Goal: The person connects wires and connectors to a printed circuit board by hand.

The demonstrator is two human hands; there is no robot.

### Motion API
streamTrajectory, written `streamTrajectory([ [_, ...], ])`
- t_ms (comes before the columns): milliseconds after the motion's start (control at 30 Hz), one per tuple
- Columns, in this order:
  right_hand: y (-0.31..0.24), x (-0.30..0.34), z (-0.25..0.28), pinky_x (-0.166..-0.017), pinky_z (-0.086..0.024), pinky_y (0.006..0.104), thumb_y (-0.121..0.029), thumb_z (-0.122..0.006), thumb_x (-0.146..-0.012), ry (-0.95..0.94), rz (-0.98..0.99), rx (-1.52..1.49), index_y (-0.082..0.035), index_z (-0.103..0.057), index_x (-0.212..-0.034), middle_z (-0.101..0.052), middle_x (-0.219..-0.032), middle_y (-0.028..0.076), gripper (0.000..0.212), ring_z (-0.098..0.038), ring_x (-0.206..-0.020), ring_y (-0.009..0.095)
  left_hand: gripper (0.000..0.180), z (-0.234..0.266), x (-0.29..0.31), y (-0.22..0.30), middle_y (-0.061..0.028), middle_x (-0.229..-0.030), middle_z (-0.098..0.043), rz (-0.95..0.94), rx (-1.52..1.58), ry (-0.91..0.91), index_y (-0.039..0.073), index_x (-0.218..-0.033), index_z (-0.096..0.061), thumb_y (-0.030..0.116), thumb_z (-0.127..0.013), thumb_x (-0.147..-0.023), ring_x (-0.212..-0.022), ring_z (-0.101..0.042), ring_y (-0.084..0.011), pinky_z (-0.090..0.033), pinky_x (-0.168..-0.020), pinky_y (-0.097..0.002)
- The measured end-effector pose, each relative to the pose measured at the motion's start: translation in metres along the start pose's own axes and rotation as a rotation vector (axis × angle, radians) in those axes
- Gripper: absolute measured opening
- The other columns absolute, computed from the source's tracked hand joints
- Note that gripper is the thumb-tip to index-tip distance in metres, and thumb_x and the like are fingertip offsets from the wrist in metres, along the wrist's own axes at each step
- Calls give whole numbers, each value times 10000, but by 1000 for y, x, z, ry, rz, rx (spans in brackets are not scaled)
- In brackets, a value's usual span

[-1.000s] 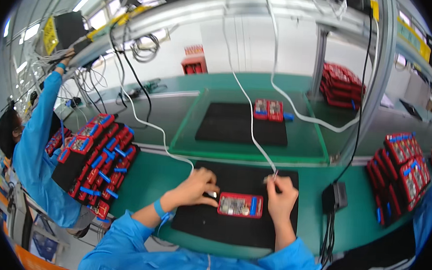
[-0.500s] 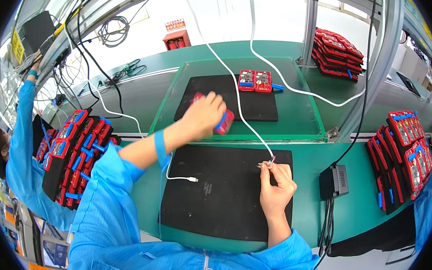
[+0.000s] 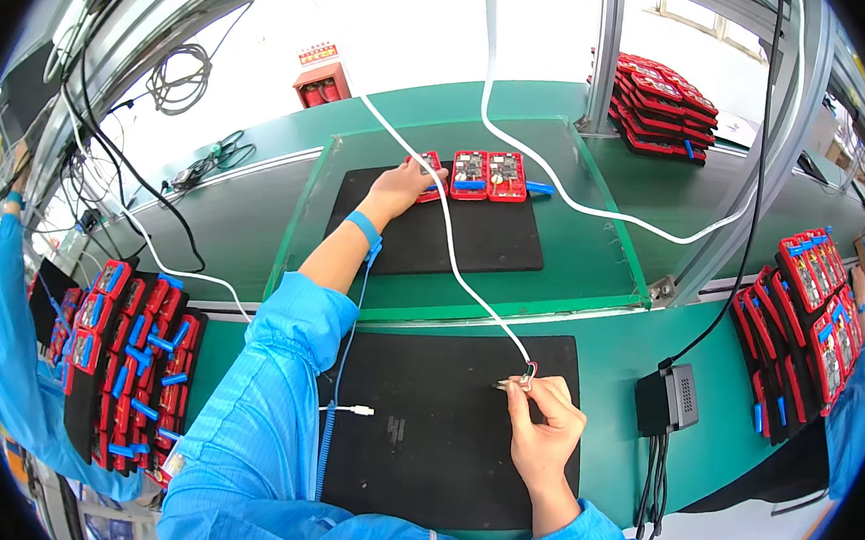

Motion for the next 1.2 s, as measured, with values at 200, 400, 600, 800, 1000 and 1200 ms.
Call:
streamTrajectory([
  [200, 5, 1, 0, -667, -460, 260, 67, -670, -783, -1, -38, -21, 38, -693, -861, -682, -765, 73, 87, -581, -735, 149, 911, 15, 7, 11, -143, -1394, -400, 45, 474, -73, 239, -1467, -218, -166, -525, -710, -1070, -570, -381, -511, -833, -457],
  [400, 7, 8, -10, -698, -467, 254, 84, -656, -789, -53, -17, -85, 54, -683, -870, -676, -792, 89, 90, -581, -749, 148, 848, 107, 88, 1, -300, -1411, -261, 194, 505, 341, 98, -1466, -154, -68, -576, -750, -1146, -464, -501, -464, -920, -482],
  [600, 13, 15, -6, -733, -465, 224, 62, -583, -879, -121, -5, -136, 82, -638, -906, -594, -832, 60, 64, -569, -781, 106, 692, 279, 245, 15, -252, -1267, -411, 277, 163, 470, 5, -1312, -411, 87, -738, -708, -1151, -424, -421, -382, -992, -468],
  [800, 0, 16, -12, -752, -465, 237, 10, -563, -915, -181, 58, -100, 96, -637, -937, -596, -836, 63, 115, -579, -791, 114, 567, 346, 441, -60, -174, -1070, -532, 996, -439, 315, 11, -1101, -568, 274, -809, -660, -1047, -480, -347, -434, -845, -444],
  [1000, 3, 17, -15, -754, -467, 234, -18, -574, -921, -182, 51, -124, 89, -646, -966, -597, -841, 56, 137, -583, -797, 115, 341, 303, 513, -88, -113, -964, -549, 1037, -500, 210, 51, -948, -611, 169, -770, -670, -972, -508, -305, -443, -757, -429],
  [1200, 10, 15, -13, -773, -475, 231, -15, -579, -919, -178, 68, -109, 85, -647, -966, -594, -849, 46, 130, -591, -811, 107, 118, 297, 494, -64, -87, -860, -530, 807, -719, 316, 70, -855, -607, 88, -595, -739, -886, -526, -264, -431, -725, -385],
])
Point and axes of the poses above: each hand's wrist, its own x-axis away from the middle knuckle, its own z-axis out of the back of the hand, y = z × x, the point moved 6 cm from there along -x, towards the middle knuckle
